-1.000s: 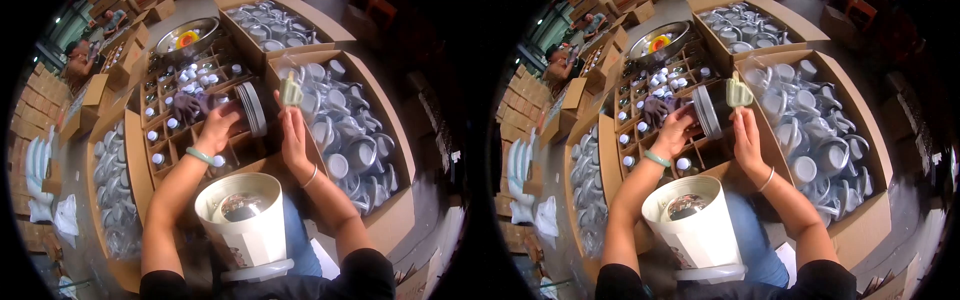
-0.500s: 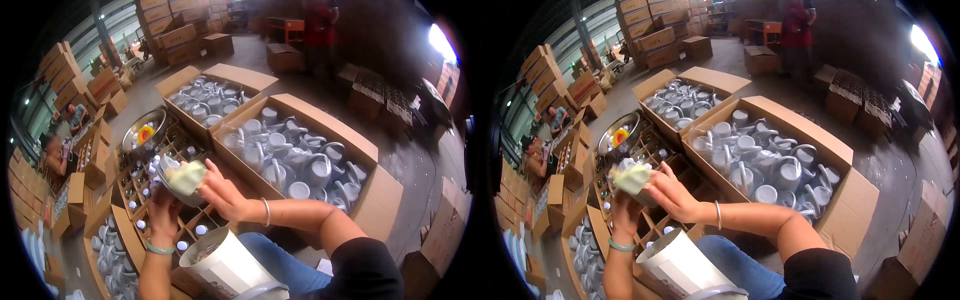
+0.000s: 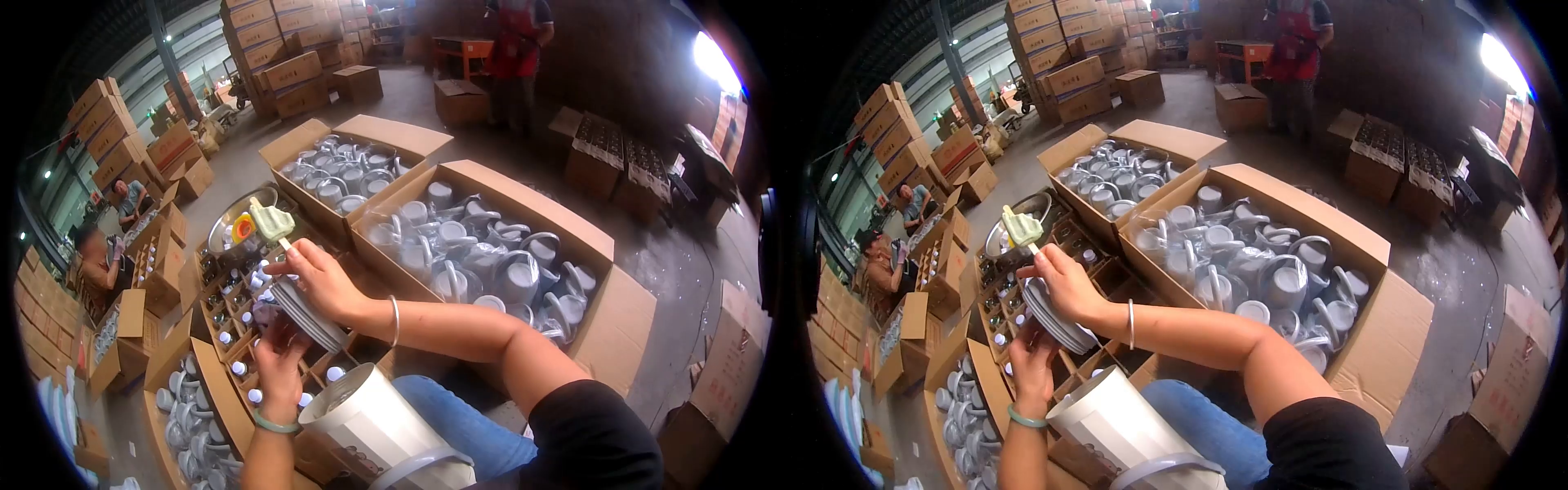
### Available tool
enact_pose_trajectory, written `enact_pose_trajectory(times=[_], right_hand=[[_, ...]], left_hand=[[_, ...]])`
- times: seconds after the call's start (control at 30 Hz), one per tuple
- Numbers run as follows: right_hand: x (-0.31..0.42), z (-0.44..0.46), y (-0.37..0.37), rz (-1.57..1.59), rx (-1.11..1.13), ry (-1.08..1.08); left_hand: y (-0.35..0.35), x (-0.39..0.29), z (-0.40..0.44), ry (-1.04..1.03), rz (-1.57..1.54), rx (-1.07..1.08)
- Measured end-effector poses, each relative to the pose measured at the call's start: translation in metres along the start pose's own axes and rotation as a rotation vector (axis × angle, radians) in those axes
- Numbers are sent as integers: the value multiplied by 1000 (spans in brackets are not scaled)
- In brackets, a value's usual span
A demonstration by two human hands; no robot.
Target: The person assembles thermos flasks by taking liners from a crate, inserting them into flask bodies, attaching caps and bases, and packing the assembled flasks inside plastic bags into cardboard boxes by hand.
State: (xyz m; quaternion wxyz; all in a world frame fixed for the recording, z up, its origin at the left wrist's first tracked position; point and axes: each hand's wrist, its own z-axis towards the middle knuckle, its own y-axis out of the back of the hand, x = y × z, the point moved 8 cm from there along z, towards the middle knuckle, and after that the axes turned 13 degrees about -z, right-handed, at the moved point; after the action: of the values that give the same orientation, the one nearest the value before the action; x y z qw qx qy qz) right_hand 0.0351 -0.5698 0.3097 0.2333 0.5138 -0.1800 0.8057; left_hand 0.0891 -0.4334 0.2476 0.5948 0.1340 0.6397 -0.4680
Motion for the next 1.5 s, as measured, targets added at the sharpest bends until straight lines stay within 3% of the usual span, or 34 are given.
enact_pose_trajectory(times=[0.13, 0.2, 0.27, 0.3, 0.33, 0.37, 0.4, 0.47, 0.5, 0.6, 0.67, 0.73, 0.8, 0.83, 0.87, 0.93, 1.0, 1.03, 1.07, 1.1, 1.13, 1.17, 1.2, 1.33, 1.37, 1.5], right_hand=[[-12, 12, -7, 27, -2, -67], [-23, 15, -8, 264, 13, -260], [-51, 26, -6, 265, 103, -330], [-81, 37, -4, 112, 151, -282], [-86, 29, -4, 90, 213, -384], [-73, 26, 0, -147, 255, -208], [-62, 20, 3, -383, 293, -25], [-52, -4, 10, 252, 82, -447], [-45, -9, 9, 399, 25, -381], [6, -29, 2, 389, -12, -50], [26, -41, 6, -278, -83, 124], [35, -43, 8, -385, -199, 269], [31, -34, 21, -353, -320, 218], [23, -27, 27, -337, -282, 50], [20, -22, 33, -346, -326, 122], [12, -15, 42, -311, -316, 154], [17, -20, 49, -250, -269, 211], [27, -25, 47, -254, -251, 243], [37, -31, 42, -260, -175, 245], [41, -36, 35, -207, -103, 214], [41, -40, 26, -202, -38, 321], [36, -46, 14, -143, 83, 251], [46, -52, 9, -196, 131, 343], [27, -63, -10, 87, 401, 172], [25, -68, -15, 192, 490, 112], [23, -82, -18, 137, 653, 155]], left_hand=[[-1, 1, 3, -41, -8, -11], [-19, -24, -6, -314, 488, 85], [-29, -33, -16, -488, 717, 117], [-38, -38, -22, -631, 917, 205], [-47, -41, -28, -771, 1117, 295], [-57, -44, -34, -885, 1241, 382], [-60, -46, -35, -882, 1239, 382], [-46, -57, -28, -753, 978, 204], [-30, -57, -18, -634, 780, 58], [1, -43, 11, -297, 243, -44], [-10, -30, 11, -220, 118, -101], [-27, -42, 7, -444, 530, -72], [-46, -53, -14, -689, 847, -91], [-65, -60, -23, -875, 1096, 40], [-81, -62, -32, -1055, 1344, 183], [-80, -60, -44, -1160, 1456, 431], [-45, -82, -49, -1274, 1257, 227], [-28, -92, -39, -1049, 1012, 42], [-6, -83, -22, -741, 628, -6], [11, -53, -10, -386, 298, 111], [21, -24, -11, -57, -61, 197], [10, -11, -24, 89, -264, 180], [4, -9, -32, 81, -256, 150], [3, -21, -50, -185, -44, 292], [4, -22, -55, -188, -6, 327], [2, -27, -76, -158, 62, 348]])
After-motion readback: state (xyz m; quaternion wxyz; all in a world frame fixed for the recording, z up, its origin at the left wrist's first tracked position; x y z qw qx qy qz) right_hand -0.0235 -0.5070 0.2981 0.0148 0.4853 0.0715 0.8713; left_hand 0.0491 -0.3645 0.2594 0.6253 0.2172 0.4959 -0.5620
